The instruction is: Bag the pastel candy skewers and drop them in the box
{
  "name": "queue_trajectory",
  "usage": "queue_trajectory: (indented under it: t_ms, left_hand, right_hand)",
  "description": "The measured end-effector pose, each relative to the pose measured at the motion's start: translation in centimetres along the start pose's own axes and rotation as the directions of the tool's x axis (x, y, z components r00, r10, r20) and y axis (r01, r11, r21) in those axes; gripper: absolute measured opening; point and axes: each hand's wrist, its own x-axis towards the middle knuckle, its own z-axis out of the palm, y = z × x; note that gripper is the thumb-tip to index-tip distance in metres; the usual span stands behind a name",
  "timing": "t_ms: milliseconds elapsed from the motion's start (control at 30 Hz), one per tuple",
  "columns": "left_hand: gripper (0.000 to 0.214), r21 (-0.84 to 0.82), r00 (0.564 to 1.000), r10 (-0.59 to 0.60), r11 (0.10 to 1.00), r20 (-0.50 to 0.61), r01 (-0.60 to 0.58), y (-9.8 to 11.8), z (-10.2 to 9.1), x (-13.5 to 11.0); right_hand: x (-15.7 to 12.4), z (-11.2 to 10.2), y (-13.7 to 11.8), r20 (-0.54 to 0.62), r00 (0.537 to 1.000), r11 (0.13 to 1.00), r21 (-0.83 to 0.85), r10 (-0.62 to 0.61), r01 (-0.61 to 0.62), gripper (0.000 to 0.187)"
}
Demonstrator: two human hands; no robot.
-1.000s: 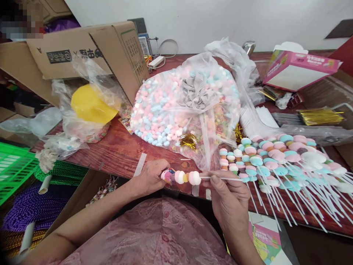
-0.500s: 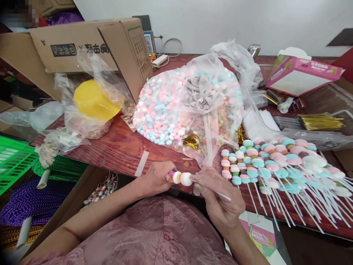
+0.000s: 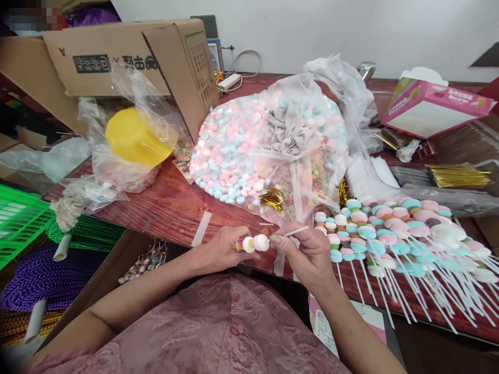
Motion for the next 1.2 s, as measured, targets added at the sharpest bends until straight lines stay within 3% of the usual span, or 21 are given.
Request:
queue_trajectory:
  t_ms: [100,167,267,367,500,600,667,767,933,1067,1200]
  left_hand:
    - [0.031,0.013,1.0,-0.021,1.0,0.013,0.02,-0.2,-0.3,0.2]
    - [0.031,-0.075,0.995,-0.03,0.996,0.099,0.038,-0.3,-0.7,0.4]
    - [0.043,-0.314,0.955,0.004,0.945,0.296,0.094,-0.1,-1.2,0.5]
    - [0.054,-0.508,0.882,0.038,0.829,0.47,0.234,0.1,-1.3,0.5]
    - [0.055,-0.584,0.829,0.057,0.737,0.556,0.34,0.3,-0.9,0.6]
    - [0.051,-0.567,0.851,-0.03,0.734,0.524,0.374,0.0,-0.3,0.9]
    - [0.048,-0.505,0.904,-0.106,0.8,0.414,0.325,-0.4,0.0,1.2]
    - [0.043,-0.395,0.964,-0.111,0.896,0.24,0.202,-0.7,0.1,1.5]
    - [0.038,-0.375,0.988,-0.074,0.919,0.134,0.12,0.4,-0.2,1.4]
    - [0.027,-0.257,0.993,-0.007,0.966,0.115,0.036,0.9,0.2,1.3]
    - [0.017,-0.214,0.991,0.03,0.977,0.129,-0.002,0.9,0.5,1.5]
  right_hand:
    - [-0.1,0.4,0.5,-0.107,0.989,0.989,0.117,0.098,-0.085,0.007]
    - [0.1,0.4,0.3,-0.105,0.992,0.987,0.154,0.07,-0.054,0.006]
    - [1.1,-0.3,-0.2,0.044,0.999,0.986,0.169,-0.01,0.002,0.008]
    - [2.5,-1.2,-0.1,0.211,0.977,0.977,0.214,-0.032,-0.014,0.009]
    - [3.8,-1.6,0.3,0.333,0.943,0.968,0.241,-0.01,-0.074,0.008]
    - [3.5,-1.1,-0.5,0.363,0.931,0.971,0.227,-0.014,-0.074,0.012]
    - [3.0,-0.8,-1.4,0.422,0.905,0.982,0.189,-0.058,-0.026,0.013]
    - [2.1,-0.7,-2.2,0.451,0.882,0.987,0.142,-0.134,0.078,0.016]
    - [1.1,-0.2,-0.9,0.264,0.952,0.988,0.024,-0.153,0.152,0.021]
    - [-0.2,2.1,0.2,0.178,0.964,0.97,-0.105,-0.199,0.22,0.019]
    - [-1.2,4.1,1.5,0.103,0.985,0.982,-0.115,-0.139,0.151,0.016]
